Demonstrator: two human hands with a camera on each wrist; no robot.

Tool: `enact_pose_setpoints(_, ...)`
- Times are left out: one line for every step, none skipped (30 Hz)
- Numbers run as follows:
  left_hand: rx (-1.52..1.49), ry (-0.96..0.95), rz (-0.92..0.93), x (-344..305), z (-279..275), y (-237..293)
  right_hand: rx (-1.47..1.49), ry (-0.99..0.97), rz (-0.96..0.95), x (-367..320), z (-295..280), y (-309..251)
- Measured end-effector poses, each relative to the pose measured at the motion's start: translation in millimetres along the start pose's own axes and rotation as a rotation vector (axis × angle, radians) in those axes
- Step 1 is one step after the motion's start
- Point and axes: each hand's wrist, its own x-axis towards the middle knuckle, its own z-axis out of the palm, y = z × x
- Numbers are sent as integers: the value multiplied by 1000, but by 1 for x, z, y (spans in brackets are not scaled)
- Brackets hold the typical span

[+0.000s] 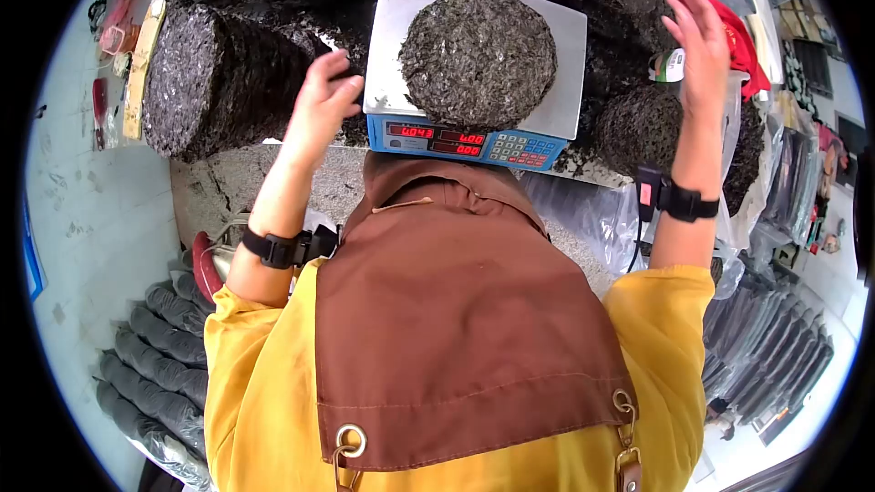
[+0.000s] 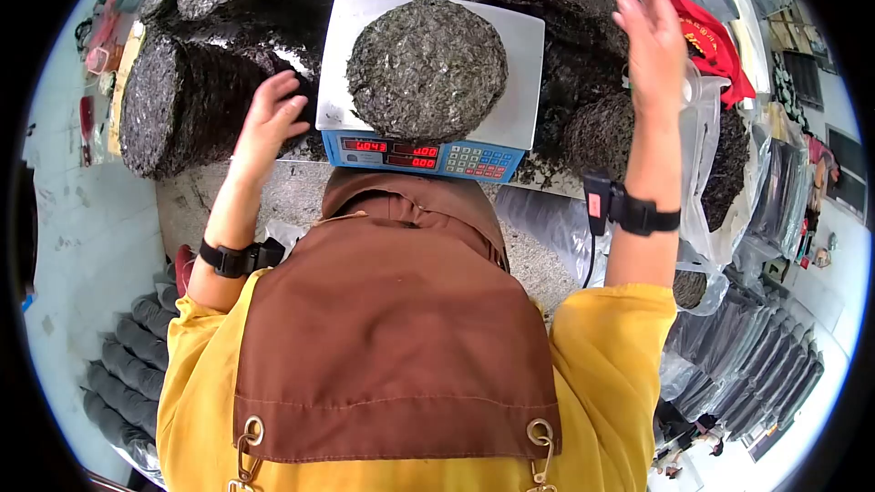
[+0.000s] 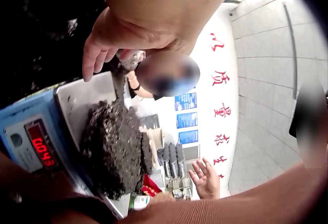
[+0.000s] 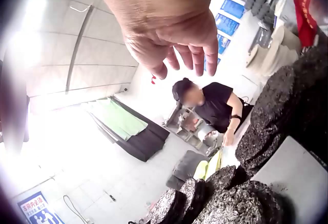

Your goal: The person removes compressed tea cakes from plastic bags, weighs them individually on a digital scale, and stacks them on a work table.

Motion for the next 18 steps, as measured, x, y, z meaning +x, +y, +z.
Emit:
enact_pose_setpoints(-29, -25, -84, 1, 10, -4, -34, -13, 57, 4, 7, 12)
enact_pose_setpoints(-42, -77, -142, 7, 19, -10, -85, -36, 148, 5, 20, 29)
enact_pose_setpoints(-50, -93, -170, 12, 29, -15, -137, -60, 236, 1, 37, 48)
enact_pose_setpoints(-24, -85, -144, 18, 41, -17, -220, -170, 327, -5, 51, 72)
enact_pose_setpoints(1, -77, -118, 25, 50, -20, -303, -281, 416, -15, 66, 93)
enact_pose_setpoints(39, -99, 1, 37, 57, -26, -550, -608, 348, -27, 81, 101)
enact_pose_setpoints(76, -123, 124, 49, 64, -32, -419, -588, 411, -49, 98, 116)
enact_pose_setpoints(327, 13, 210, 53, 70, -33, -342, -561, 451, -65, 109, 108)
enact_pose_setpoints(410, 99, 224, 58, 69, -34, 28, -528, 581, -77, 114, 105)
enact_pose_setpoints(401, 84, 250, 58, 62, -29, 199, -494, 660, -80, 115, 97)
enact_pose_setpoints(395, 71, 282, 57, 55, -21, 356, -450, 768, -76, 117, 86)
enact_pose_setpoints(404, 119, 386, 50, 50, -8, 442, -391, 746, -63, 121, 89)
enact_pose_setpoints(284, 114, 412, 33, 41, 21, 528, -336, 733, -52, 124, 92)
enact_pose_setpoints(415, 201, 578, 15, 24, 51, 611, -269, 665, -34, 128, 90)
enact_pose_setpoints(628, 302, 757, 2, 0, 73, 697, -205, 596, -13, 134, 89)
enact_pose_setpoints(881, 444, 784, -18, -24, 92, 753, -122, 571, 9, 142, 98)
enact_pose_setpoints(898, 561, 814, -31, -44, 103, 798, -64, 554, 31, 149, 104)
enact_pose_setpoints(983, 650, 737, -37, -65, 101, 806, -10, 525, 51, 156, 112)
